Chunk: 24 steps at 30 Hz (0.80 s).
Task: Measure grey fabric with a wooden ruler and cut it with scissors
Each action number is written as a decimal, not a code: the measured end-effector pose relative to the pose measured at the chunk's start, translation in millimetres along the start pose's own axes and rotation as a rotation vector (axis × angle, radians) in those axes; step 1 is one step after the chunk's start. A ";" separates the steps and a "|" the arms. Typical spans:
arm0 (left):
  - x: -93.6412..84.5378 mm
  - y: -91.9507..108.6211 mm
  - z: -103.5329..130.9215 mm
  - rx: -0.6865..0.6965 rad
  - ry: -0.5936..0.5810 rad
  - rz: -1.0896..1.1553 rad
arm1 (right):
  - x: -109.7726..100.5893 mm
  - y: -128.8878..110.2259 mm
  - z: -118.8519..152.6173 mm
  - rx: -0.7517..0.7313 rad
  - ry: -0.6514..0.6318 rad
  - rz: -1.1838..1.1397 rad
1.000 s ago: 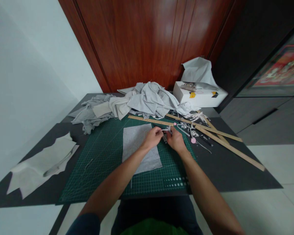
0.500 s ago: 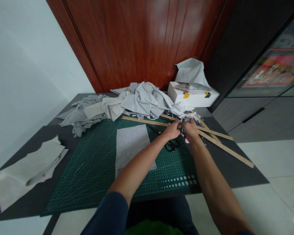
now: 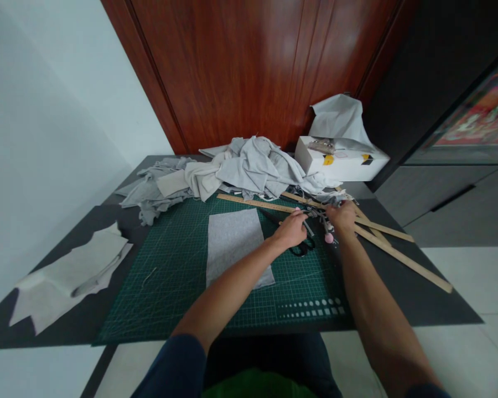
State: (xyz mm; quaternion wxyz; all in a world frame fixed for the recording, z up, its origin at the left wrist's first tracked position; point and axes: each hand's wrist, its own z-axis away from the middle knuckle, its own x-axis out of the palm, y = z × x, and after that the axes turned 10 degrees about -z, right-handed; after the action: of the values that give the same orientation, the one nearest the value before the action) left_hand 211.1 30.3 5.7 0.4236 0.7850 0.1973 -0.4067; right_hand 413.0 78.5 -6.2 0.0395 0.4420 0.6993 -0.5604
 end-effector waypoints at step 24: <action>-136.9 -113.1 156.5 -0.176 -0.076 -0.290 | 54.4 -101.6 141.6 -0.771 -0.877 -0.227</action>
State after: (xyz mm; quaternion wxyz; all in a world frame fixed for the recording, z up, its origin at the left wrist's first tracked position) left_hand -17.6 -30.4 10.3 0.4349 0.6921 0.3272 -0.4741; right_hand 250.3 -4.3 -12.3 0.4221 0.0455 0.8137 -0.3971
